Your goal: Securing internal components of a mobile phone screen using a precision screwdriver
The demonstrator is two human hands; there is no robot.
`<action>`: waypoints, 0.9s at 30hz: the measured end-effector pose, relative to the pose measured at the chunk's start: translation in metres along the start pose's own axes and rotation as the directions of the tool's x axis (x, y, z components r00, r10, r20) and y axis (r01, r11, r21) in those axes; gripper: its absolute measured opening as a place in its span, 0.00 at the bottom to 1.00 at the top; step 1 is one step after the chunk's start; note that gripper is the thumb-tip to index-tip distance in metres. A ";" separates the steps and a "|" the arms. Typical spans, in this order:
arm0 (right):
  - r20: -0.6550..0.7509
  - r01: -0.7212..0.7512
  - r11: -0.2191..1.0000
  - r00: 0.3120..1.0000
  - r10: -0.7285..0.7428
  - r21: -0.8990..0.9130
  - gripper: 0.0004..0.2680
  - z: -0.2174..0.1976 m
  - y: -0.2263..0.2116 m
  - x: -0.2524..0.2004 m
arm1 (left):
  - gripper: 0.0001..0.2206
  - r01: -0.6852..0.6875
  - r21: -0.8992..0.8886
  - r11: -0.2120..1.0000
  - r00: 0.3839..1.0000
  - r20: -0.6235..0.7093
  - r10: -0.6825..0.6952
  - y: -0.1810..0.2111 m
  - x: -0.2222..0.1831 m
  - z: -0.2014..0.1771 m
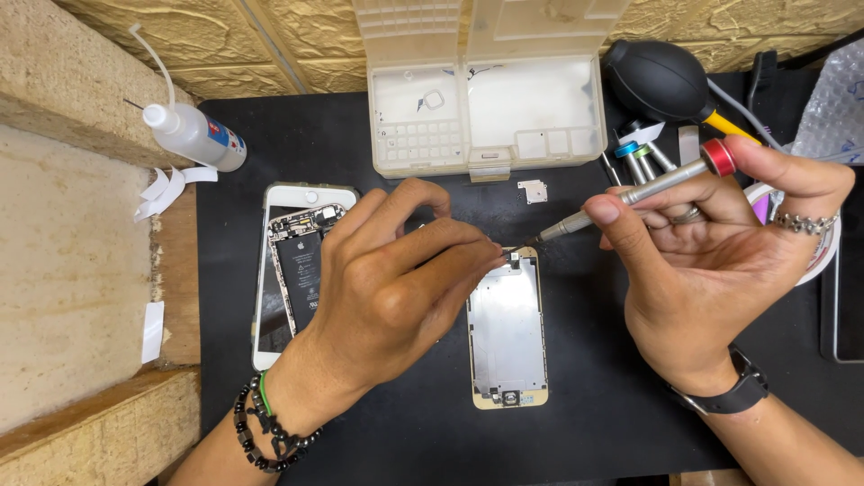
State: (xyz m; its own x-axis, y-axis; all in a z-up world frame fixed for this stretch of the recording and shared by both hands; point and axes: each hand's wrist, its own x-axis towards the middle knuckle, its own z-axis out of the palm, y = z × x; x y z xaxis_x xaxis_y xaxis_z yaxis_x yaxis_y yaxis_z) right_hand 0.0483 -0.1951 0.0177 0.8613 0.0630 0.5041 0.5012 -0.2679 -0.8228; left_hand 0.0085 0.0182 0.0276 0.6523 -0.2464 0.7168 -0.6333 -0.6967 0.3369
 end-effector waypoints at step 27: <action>-0.004 0.011 0.974 1.000 -0.011 0.226 0.21 -0.001 0.001 0.002 | 0.04 0.105 -0.097 0.990 0.994 0.049 -0.101 0.012 0.014 -0.003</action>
State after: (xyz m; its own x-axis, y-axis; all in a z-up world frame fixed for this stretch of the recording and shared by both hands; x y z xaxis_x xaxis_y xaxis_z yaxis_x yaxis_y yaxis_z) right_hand 0.0505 -0.1965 0.0180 0.8555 0.0625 0.5140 0.5169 -0.0432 -0.8550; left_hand 0.0087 0.0087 0.0440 0.7324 -0.2075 0.6485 -0.5985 -0.6504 0.4678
